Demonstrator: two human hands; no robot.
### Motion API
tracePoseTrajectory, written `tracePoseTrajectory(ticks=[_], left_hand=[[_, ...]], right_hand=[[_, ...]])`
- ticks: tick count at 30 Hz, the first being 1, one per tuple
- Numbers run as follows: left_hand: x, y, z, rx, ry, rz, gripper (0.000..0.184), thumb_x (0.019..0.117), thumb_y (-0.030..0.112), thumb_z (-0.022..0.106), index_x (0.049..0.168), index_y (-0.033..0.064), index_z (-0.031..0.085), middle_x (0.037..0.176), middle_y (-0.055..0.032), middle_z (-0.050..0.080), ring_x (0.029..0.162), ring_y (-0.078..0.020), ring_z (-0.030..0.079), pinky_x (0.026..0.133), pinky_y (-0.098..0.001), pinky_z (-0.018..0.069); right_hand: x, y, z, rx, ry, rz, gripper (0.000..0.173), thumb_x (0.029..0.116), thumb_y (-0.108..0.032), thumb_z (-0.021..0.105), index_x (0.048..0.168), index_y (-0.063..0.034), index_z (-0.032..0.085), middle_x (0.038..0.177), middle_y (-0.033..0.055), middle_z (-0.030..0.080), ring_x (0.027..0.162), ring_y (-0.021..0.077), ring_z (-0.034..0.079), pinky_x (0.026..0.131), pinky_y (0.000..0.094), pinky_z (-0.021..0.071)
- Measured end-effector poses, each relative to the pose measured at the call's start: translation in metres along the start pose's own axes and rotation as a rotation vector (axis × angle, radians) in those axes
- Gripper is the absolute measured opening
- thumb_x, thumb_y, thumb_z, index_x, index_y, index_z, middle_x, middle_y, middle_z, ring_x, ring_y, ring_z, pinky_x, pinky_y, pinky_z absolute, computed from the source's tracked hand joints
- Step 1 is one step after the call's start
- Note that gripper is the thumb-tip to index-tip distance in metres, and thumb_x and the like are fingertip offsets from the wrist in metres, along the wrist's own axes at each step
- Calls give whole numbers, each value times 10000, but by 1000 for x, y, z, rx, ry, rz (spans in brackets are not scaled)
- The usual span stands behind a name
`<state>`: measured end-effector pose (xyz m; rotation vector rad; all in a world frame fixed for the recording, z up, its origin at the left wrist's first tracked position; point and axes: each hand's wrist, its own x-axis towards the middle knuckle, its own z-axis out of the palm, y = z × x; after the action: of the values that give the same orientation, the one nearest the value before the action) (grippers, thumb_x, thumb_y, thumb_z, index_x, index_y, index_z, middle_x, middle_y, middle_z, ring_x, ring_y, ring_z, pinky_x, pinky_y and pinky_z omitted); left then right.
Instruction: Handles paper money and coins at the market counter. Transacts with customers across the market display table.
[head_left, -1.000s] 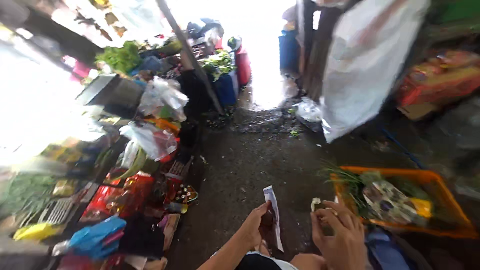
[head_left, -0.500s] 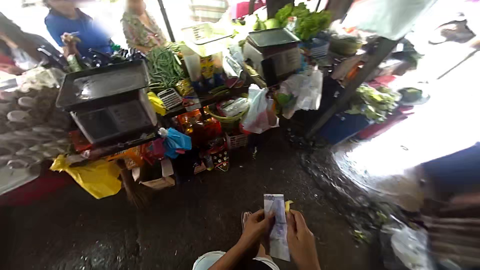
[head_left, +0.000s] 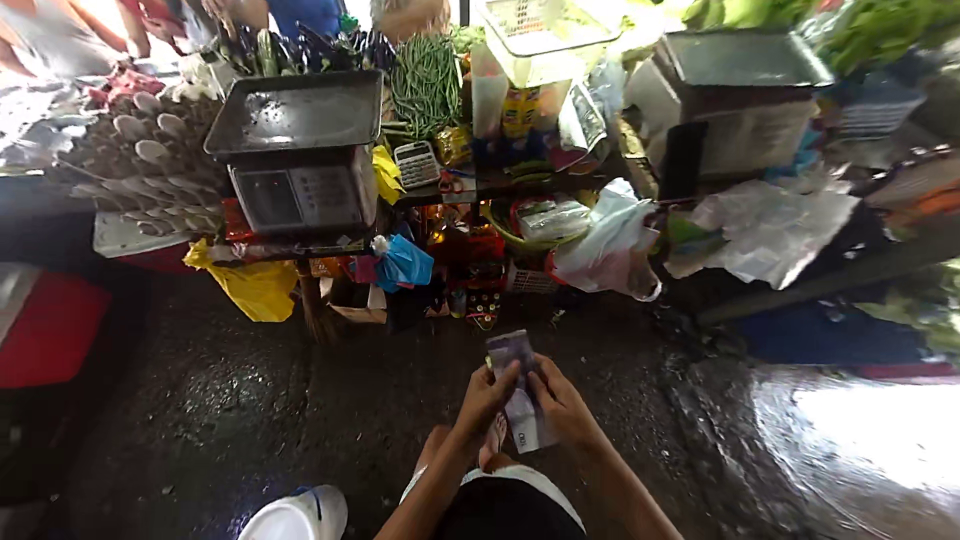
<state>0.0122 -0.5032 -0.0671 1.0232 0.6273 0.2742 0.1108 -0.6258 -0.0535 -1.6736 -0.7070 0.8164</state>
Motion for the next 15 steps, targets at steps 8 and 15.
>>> tracePoseTrajectory(ticks=[8,15], left_hand=[[64,55,-36,-273,327,204,275,1079,120,481,1296,-38,543,1095,-125,698,966,-177,704,871,-363,605],[84,106,-98,-239,160,173,255,1038,48,421,1197,-14,610,1027,-66,726,944,-130,708,874,-330,599]], right_hand=[[60,-24,20,122,-184,126,372,1034,-160,608,1363,3,550,956,91,747,742,187,743,693,357,660],[142,-63,47,133,-182,62,590,939,-335,675,1405,5,551,1218,98,690,1057,166,687,910,342,591]])
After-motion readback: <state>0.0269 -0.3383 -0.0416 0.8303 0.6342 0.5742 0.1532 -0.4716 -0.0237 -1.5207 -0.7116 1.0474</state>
